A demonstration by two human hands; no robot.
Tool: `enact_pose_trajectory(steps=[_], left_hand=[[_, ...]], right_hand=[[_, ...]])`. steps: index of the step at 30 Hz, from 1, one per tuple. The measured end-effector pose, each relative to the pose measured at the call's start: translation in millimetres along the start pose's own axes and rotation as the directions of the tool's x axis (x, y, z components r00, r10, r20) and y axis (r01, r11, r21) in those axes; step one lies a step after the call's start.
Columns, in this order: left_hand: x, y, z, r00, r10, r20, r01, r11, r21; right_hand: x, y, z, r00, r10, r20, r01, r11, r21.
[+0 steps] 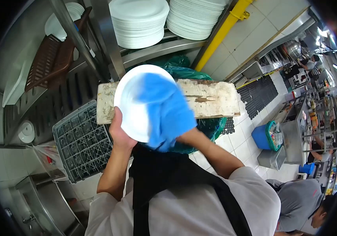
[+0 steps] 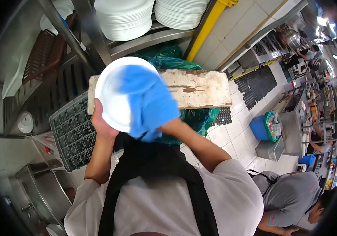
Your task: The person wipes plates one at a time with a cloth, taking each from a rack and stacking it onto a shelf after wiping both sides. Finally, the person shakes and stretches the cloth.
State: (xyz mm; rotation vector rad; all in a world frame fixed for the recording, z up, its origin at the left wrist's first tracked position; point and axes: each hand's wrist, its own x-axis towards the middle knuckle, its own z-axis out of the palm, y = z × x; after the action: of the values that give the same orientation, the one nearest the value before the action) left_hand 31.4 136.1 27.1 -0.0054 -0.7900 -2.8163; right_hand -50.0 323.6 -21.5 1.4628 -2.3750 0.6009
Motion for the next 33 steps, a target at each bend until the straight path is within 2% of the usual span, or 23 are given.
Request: enact_pose_trajectory(steps=[2,3,5,6,7,8,9,10,11,12,13,15,17,21,23,24,25,26,28,29,30,32,33], left_hand=[[-12.7,0.2,-2.5,1.0,-0.02,-0.009,0.021,0.997,0.077],[-16.2,1.6,-5.0,0.999,-0.041,-0.006,0.041,0.997,0.071],[-19.4,5.9,-14.5,0.995,-0.099,0.016,0.099,0.995,-0.004],[-18.9,7.5,-28.8,0.994,-0.105,0.015,0.105,0.994,0.0],[-18.1,8.8,-48.1,0.984,-0.176,0.04,0.177,0.984,-0.006],[-15.9,11.0,-61.4,0.968,-0.24,0.066,0.241,0.97,-0.01],[-13.6,12.9,-73.7,0.957,-0.291,0.01,0.29,0.956,0.056],[-9.0,12.6,-71.5,0.956,-0.292,0.006,0.291,0.954,0.064],[-2.3,8.8,-66.5,0.95,-0.299,-0.089,0.312,0.909,0.278],[1.6,1.6,-60.1,0.94,-0.284,-0.186,0.34,0.814,0.471],[3.4,-8.2,-38.5,0.966,-0.169,-0.198,0.248,0.827,0.505],[2.1,-28.0,-31.3,0.994,0.078,-0.072,-0.002,0.692,0.722],[-4.5,-37.4,-26.6,0.962,0.271,0.025,-0.197,0.629,0.752],[-7.3,-38.7,-31.6,0.873,0.485,-0.038,-0.299,0.596,0.745],[-8.9,-32.2,-42.7,0.908,0.417,-0.031,-0.252,0.604,0.757],[-8.1,-29.8,-45.2,0.942,0.337,-0.005,-0.214,0.609,0.763],[-5.9,-31.1,-41.1,0.941,0.334,-0.05,-0.218,0.714,0.665],[-4.2,-29.3,-36.7,0.944,0.327,-0.048,-0.214,0.714,0.667],[5.6,-28.4,-25.0,0.952,0.258,0.167,-0.26,0.389,0.884],[7.9,-34.2,-61.5,0.975,0.143,0.172,-0.217,0.413,0.884],[8.1,-35.6,-57.3,0.975,0.135,0.174,-0.215,0.413,0.885],[12.8,-37.1,-36.1,0.986,0.169,0.006,-0.148,0.839,0.524],[13.5,-29.6,-15.0,0.99,0.14,-0.024,-0.106,0.84,0.533]], right_hand=[[4.4,21.8,-13.5,0.965,0.069,-0.253,-0.07,0.998,0.003],[2.5,35.6,-16.1,0.965,0.075,-0.251,-0.075,0.997,0.008],[-8.4,60.6,-18.4,0.977,0.213,-0.007,-0.213,0.975,-0.067],[-19.3,68.6,-21.1,0.976,0.219,-0.009,-0.22,0.974,-0.064],[-29.1,76.5,-23.5,0.941,0.33,0.079,-0.339,0.914,0.225],[-17.0,68.1,-36.7,0.897,0.398,0.193,-0.44,0.758,0.481],[-1.0,51.8,-42.7,0.813,0.482,0.326,-0.57,0.549,0.611],[13.3,31.8,-58.5,0.814,0.482,0.324,-0.568,0.543,0.618],[21.8,14.3,-72.2,0.944,0.327,0.036,-0.254,0.655,0.711],[23.0,1.6,-79.2,0.954,0.147,-0.261,0.082,0.709,0.7],[25.7,-12.2,-83.8,0.965,0.116,-0.234,0.096,0.677,0.73],[29.5,-36.1,-76.0,0.982,0.184,0.047,-0.154,0.628,0.763],[23.0,-49.5,-56.3,0.941,0.222,0.257,-0.34,0.6,0.725],[9.7,-58.0,-69.3,0.785,0.285,0.55,-0.618,0.43,0.658],[14.0,-61.5,-89.6,0.748,0.279,0.602,-0.662,0.376,0.648],[16.7,-61.6,-100.5,0.837,0.269,0.477,-0.548,0.44,0.712],[18.4,-60.9,-105.8,0.906,0.255,0.337,-0.422,0.5,0.756],[20.1,-61.2,-110.0,0.954,0.228,0.196,-0.292,0.55,0.783],[33.4,-58.5,-100.2,0.985,0.161,0.052,-0.139,0.594,0.793],[42.0,-53.0,-89.0,0.989,0.141,0.037,-0.117,0.611,0.783],[51.4,-48.1,-71.2,0.991,0.122,0.058,-0.122,0.626,0.77],[59.7,-36.0,-34.8,0.981,0.11,0.161,-0.194,0.625,0.756],[57.2,-31.6,-19.6,0.973,0.103,0.207,-0.227,0.593,0.772]])
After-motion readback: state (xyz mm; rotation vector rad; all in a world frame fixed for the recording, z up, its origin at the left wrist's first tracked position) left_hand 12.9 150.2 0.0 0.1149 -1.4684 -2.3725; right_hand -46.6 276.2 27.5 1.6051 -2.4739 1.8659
